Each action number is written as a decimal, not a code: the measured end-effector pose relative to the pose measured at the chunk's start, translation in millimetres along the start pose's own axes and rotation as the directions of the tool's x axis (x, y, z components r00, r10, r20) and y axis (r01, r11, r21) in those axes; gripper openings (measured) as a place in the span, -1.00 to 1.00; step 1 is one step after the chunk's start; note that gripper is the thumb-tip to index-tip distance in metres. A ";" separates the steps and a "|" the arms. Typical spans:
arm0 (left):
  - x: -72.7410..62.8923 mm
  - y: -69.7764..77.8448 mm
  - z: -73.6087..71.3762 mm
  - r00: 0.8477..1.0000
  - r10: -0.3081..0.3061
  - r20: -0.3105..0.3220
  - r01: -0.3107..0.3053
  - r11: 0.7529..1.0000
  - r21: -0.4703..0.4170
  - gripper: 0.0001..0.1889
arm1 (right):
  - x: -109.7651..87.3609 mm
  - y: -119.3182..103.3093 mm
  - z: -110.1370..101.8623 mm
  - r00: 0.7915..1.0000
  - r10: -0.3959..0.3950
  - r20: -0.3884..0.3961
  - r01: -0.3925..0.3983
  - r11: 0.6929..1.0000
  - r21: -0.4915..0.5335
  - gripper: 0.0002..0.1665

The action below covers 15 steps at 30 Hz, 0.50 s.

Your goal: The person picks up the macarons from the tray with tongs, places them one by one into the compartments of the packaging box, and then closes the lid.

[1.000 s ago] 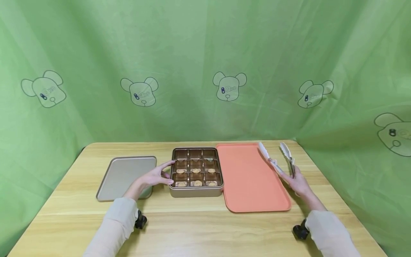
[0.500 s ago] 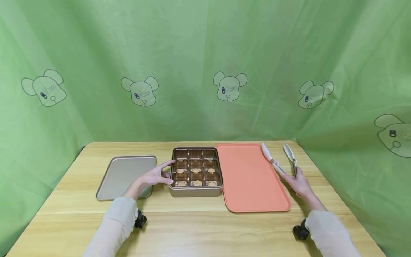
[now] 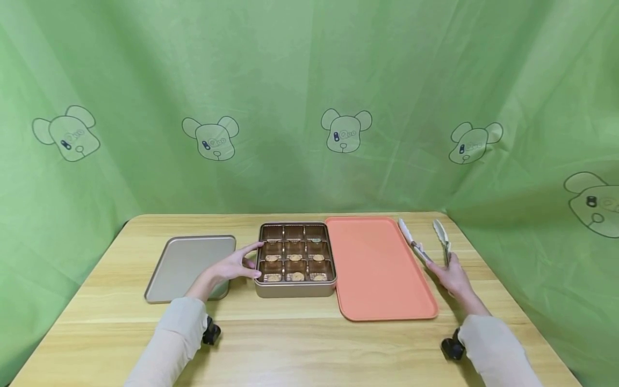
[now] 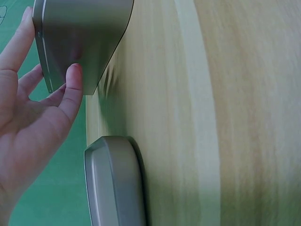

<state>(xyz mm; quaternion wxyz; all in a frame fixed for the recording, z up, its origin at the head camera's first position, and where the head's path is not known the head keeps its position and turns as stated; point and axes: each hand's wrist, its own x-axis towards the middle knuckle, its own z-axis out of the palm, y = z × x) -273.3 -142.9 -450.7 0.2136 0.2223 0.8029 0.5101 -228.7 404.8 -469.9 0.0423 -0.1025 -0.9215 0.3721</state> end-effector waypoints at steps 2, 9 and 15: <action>-0.2 0.4 -0.4 1.000 0.001 0.001 -0.001 1.000 0.000 -0.06 | 1.9 -0.5 0.1 1.000 0.013 -0.009 -0.014 1.000 -0.020 -0.07; -0.9 1.2 -1.4 1.000 -0.004 0.004 0.004 1.000 0.004 -0.06 | 9.3 -2.0 1.1 0.998 0.006 -0.069 -0.016 0.990 -0.140 -0.04; -0.6 0.9 -1.1 1.000 -0.006 0.006 0.006 1.000 0.013 -0.07 | 13.5 -2.6 2.4 0.997 0.040 -0.060 -0.049 0.987 -0.155 -0.05</action>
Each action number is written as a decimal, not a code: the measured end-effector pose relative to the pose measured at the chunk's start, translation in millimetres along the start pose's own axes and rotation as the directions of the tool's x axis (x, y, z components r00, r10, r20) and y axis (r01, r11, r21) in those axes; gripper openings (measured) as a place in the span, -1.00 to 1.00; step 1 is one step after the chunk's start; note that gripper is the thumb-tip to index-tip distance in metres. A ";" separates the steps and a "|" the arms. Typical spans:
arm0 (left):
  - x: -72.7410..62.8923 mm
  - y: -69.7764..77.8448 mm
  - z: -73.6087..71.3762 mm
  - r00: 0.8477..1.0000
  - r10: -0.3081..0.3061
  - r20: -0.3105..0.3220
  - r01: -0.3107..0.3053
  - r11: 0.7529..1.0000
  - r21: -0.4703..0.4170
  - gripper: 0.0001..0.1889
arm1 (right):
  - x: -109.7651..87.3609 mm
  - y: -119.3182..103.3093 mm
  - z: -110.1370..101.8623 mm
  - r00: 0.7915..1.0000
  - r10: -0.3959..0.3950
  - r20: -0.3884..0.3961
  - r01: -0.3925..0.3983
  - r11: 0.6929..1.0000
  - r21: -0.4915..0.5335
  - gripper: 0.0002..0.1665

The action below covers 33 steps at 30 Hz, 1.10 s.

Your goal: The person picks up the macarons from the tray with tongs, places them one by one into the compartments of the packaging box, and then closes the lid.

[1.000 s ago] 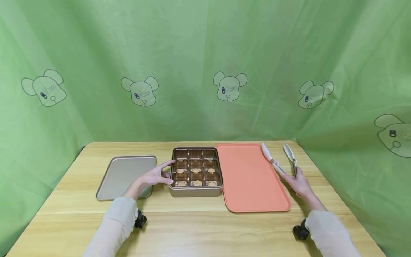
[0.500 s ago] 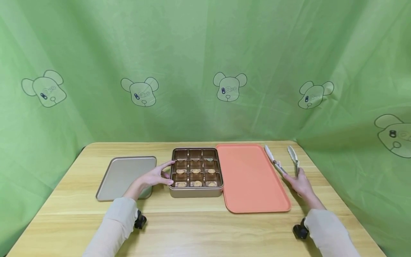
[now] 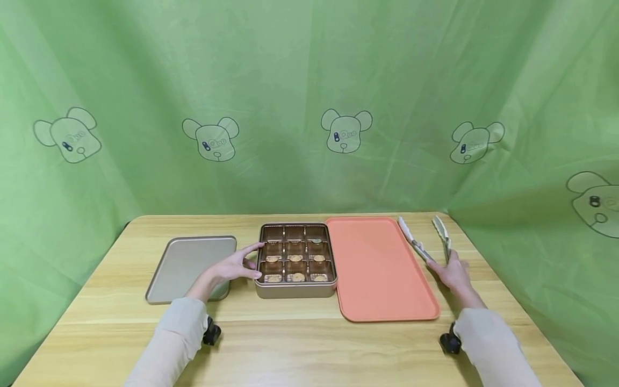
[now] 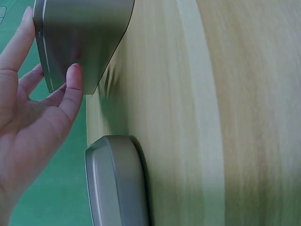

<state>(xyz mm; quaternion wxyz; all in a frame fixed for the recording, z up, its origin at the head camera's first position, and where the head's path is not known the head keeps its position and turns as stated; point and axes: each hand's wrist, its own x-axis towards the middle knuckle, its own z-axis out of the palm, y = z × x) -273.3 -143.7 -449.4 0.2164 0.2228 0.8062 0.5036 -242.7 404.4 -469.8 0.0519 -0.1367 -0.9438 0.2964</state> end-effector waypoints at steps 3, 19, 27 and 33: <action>0.2 0.5 0.2 1.000 -0.005 -0.001 0.005 1.000 0.001 -0.06 | 1.1 -0.8 0.4 1.000 0.027 0.017 -0.026 1.000 -0.017 -0.02; 1.1 0.0 -0.5 1.000 -0.001 0.003 0.001 1.000 0.005 -0.05 | 0.3 0.0 -3.4 0.997 0.049 0.055 -0.047 0.998 -0.045 -0.05; 1.1 -0.2 -0.9 1.000 0.016 0.005 -0.016 1.000 0.001 -0.05 | 1.2 3.7 -2.9 1.000 -0.024 0.000 0.024 1.000 -0.016 0.07; 0.8 -0.4 -0.5 1.000 0.010 0.008 -0.010 1.000 0.010 -0.05 | -0.3 3.3 -4.8 0.996 -0.087 -0.033 0.086 0.996 -0.035 0.06</action>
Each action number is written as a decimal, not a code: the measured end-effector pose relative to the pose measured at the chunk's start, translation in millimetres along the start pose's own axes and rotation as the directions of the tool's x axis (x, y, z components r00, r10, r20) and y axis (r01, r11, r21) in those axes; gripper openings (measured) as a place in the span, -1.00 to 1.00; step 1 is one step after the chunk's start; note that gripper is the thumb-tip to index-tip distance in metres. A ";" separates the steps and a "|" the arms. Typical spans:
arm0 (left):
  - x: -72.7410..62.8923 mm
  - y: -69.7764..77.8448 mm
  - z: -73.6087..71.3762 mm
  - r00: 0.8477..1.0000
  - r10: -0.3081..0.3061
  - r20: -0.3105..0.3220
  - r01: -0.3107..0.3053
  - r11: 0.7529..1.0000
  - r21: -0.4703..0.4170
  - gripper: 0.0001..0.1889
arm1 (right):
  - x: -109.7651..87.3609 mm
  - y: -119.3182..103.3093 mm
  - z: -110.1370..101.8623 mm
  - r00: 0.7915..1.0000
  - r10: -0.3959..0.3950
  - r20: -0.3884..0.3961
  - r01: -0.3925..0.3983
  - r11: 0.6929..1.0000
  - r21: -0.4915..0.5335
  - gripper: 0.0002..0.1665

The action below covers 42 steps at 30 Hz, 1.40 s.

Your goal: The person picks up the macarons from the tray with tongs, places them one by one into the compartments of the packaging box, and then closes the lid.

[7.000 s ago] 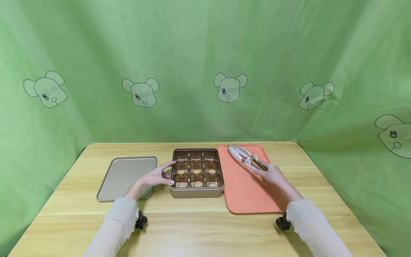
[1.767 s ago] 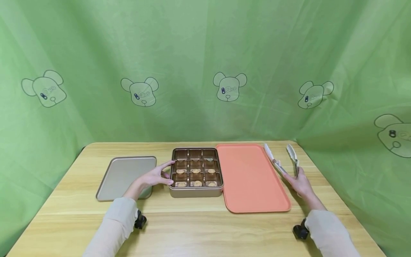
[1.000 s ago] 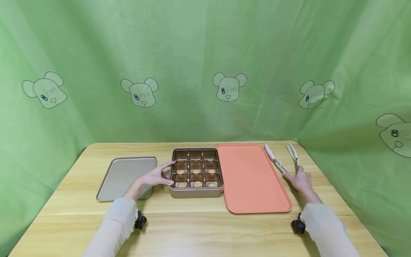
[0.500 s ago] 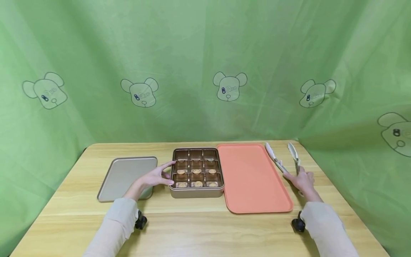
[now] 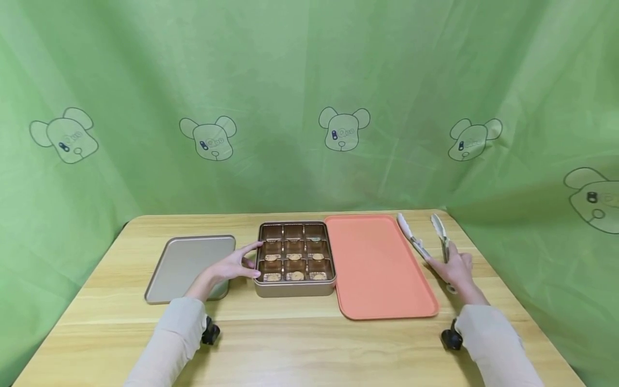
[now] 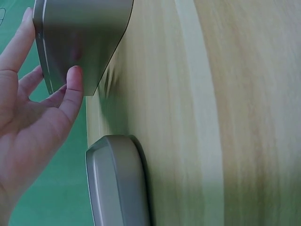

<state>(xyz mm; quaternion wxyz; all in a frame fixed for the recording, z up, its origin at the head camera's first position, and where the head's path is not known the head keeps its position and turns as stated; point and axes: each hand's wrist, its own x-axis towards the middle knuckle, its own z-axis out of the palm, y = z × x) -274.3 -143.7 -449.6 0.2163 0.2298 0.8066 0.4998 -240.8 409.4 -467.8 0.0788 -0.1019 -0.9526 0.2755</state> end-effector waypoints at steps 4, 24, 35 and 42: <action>-0.4 0.6 0.9 1.000 -0.009 -0.008 0.009 1.000 -0.004 -0.05 | 0.0 -5.6 -1.9 0.996 -0.085 0.007 0.085 0.996 -0.034 0.06; -0.6 -5.5 2.4 0.998 0.059 -0.032 -0.058 0.998 0.030 -0.07 | -16.8 -78.1 23.4 0.929 -0.363 0.072 0.347 0.922 0.170 -0.02; -2.4 -5.0 1.5 0.990 0.115 -0.077 -0.110 0.992 0.068 -0.11 | -38.2 -124.4 48.8 0.879 -0.448 0.163 0.374 0.860 0.347 -0.09; -10.2 0.0 -2.5 0.981 0.150 -0.122 -0.140 0.986 0.089 -0.14 | -48.5 -152.1 51.6 0.864 -0.471 0.178 0.355 0.821 0.447 -0.12</action>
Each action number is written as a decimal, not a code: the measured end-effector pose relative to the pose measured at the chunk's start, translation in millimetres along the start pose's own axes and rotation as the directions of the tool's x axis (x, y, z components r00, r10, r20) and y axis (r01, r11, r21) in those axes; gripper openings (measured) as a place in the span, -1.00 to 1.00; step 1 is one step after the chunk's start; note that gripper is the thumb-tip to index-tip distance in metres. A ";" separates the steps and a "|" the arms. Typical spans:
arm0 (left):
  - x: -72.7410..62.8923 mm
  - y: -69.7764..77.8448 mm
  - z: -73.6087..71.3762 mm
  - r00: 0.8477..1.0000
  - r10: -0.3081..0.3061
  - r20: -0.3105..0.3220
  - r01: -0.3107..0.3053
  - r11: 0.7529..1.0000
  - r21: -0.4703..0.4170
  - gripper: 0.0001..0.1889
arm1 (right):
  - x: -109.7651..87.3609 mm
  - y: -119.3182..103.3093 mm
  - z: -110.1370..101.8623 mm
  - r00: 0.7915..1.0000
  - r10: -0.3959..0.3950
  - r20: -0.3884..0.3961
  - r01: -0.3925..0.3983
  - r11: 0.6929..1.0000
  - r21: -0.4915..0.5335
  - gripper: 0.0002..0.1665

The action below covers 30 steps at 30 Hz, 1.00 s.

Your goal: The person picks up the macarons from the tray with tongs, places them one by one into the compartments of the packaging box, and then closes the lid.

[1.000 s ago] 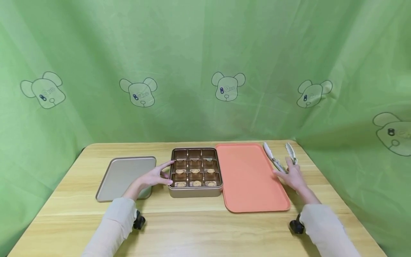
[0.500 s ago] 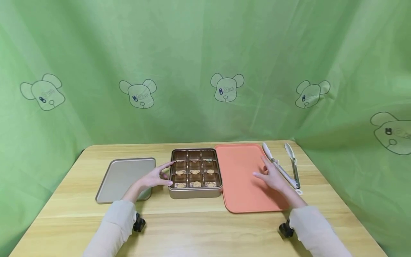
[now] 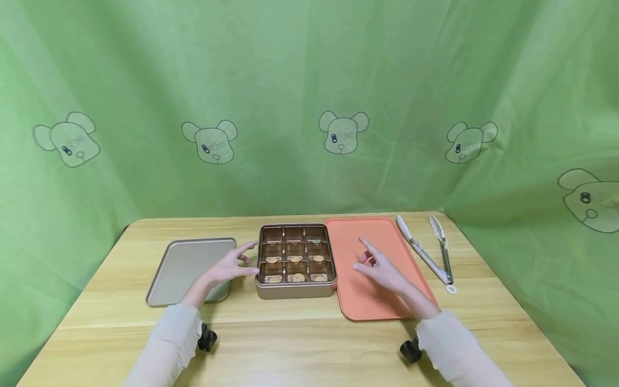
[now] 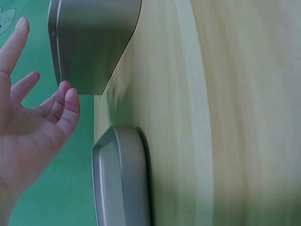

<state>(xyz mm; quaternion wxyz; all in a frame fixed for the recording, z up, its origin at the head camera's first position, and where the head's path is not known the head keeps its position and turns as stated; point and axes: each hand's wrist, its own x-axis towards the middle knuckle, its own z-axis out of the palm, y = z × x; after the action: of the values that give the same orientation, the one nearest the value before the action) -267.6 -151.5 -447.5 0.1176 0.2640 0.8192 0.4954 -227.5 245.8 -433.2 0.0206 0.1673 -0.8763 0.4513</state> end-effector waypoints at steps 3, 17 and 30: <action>-4.2 -1.0 -3.0 1.000 0.009 -0.003 -0.009 1.000 0.008 -0.15 | -0.1 -8.8 5.0 1.000 0.023 0.021 -0.024 0.998 0.050 -0.14; -48.1 -18.0 -30.6 0.995 -0.025 -0.095 0.025 1.000 0.003 -0.14 | 2.6 -40.5 38.1 0.992 -0.038 0.120 0.011 0.976 0.218 -0.12; -95.3 -32.0 -67.5 0.981 -0.071 -0.179 0.091 0.990 0.109 -0.14 | 13.6 -77.8 78.2 0.959 -0.131 0.250 0.053 0.953 0.297 -0.06</action>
<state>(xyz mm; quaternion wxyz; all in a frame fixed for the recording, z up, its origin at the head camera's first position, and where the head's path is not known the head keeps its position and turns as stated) -229.0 -266.2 -449.5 0.0498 0.1925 0.8640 0.4626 -207.2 137.9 -415.9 -0.1008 0.2685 -0.7873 0.5458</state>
